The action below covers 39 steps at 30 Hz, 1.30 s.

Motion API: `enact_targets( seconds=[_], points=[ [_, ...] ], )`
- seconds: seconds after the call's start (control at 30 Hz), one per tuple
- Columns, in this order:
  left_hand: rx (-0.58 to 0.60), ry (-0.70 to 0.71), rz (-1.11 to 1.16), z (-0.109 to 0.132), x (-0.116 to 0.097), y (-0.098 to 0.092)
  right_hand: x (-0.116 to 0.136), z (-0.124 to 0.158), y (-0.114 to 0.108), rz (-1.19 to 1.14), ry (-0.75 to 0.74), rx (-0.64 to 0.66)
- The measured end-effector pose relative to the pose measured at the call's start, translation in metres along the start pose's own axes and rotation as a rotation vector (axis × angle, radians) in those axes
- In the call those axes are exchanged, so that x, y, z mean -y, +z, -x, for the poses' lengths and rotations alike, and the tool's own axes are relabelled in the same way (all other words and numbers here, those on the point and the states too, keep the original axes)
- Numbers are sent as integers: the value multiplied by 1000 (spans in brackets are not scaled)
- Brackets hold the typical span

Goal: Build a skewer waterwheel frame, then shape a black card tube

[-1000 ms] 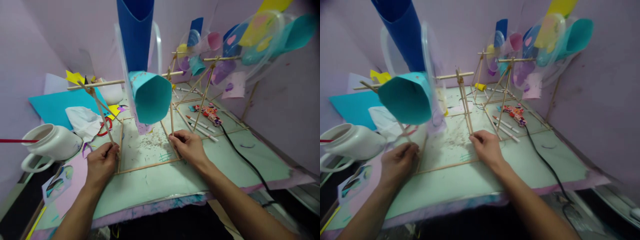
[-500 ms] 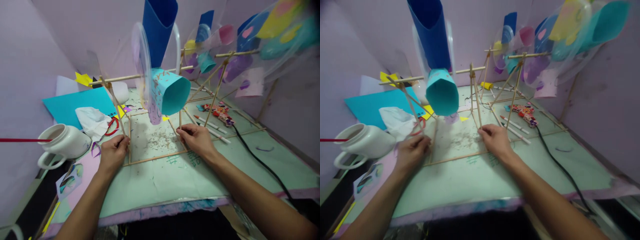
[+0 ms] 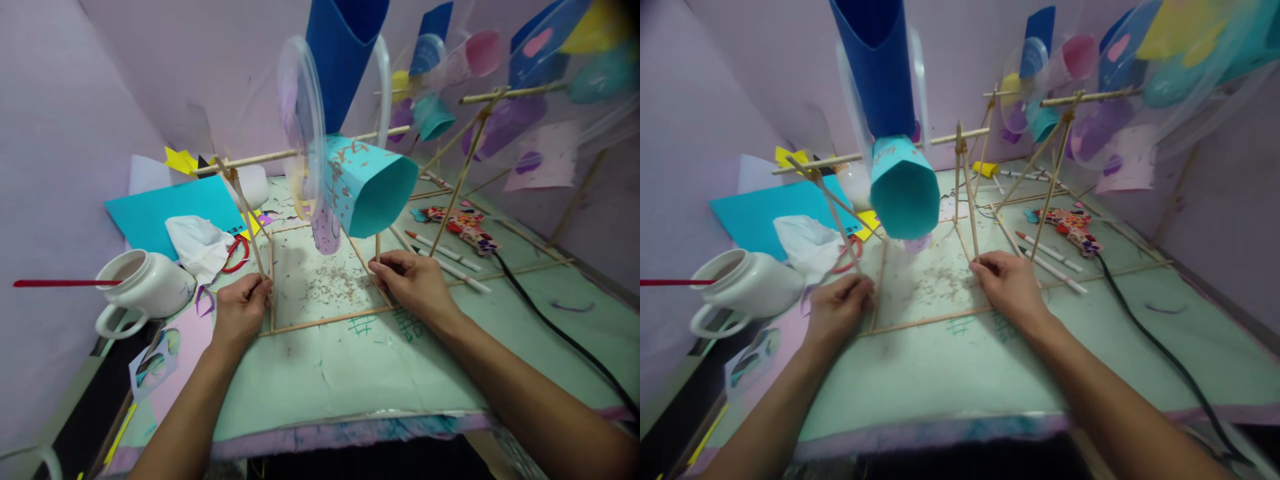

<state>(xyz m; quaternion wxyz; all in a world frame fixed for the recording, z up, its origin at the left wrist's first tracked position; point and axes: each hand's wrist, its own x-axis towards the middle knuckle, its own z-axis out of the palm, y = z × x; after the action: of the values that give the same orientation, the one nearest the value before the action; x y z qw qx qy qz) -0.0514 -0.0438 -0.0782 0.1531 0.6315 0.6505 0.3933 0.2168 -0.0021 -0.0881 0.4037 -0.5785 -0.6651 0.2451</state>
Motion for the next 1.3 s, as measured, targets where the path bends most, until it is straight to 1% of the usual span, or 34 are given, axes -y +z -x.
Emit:
enact_targets(
  seconds=[0.2, 0.37, 0.6, 0.77, 0.9, 1.13, 1.3],
  points=[
    [19, 18, -17, -1, -1, -1, -3, 0, 0, -11, -5, 19],
    [22, 0, -24, 0, -1, -1, -1, 0, -1, 2, 5, 34],
    [21, 14, -21, 0, 0, 0, 0, -1, 0, 22, 5, 20],
    [22, 20, -31, -1, -2, -1, -3, -1, 2, -20, 26, -18],
    [-1, 24, -43, -1, -4, -2, -5, -2, 2, -46, 8, -47],
    [-15, 24, -61, -1, -3, -2, -4, -2, 1, -60, -29, -42],
    [-26, 11, -64, -1, -5, -3, -3, -1, -5, -128, -7, -119]
  ],
)
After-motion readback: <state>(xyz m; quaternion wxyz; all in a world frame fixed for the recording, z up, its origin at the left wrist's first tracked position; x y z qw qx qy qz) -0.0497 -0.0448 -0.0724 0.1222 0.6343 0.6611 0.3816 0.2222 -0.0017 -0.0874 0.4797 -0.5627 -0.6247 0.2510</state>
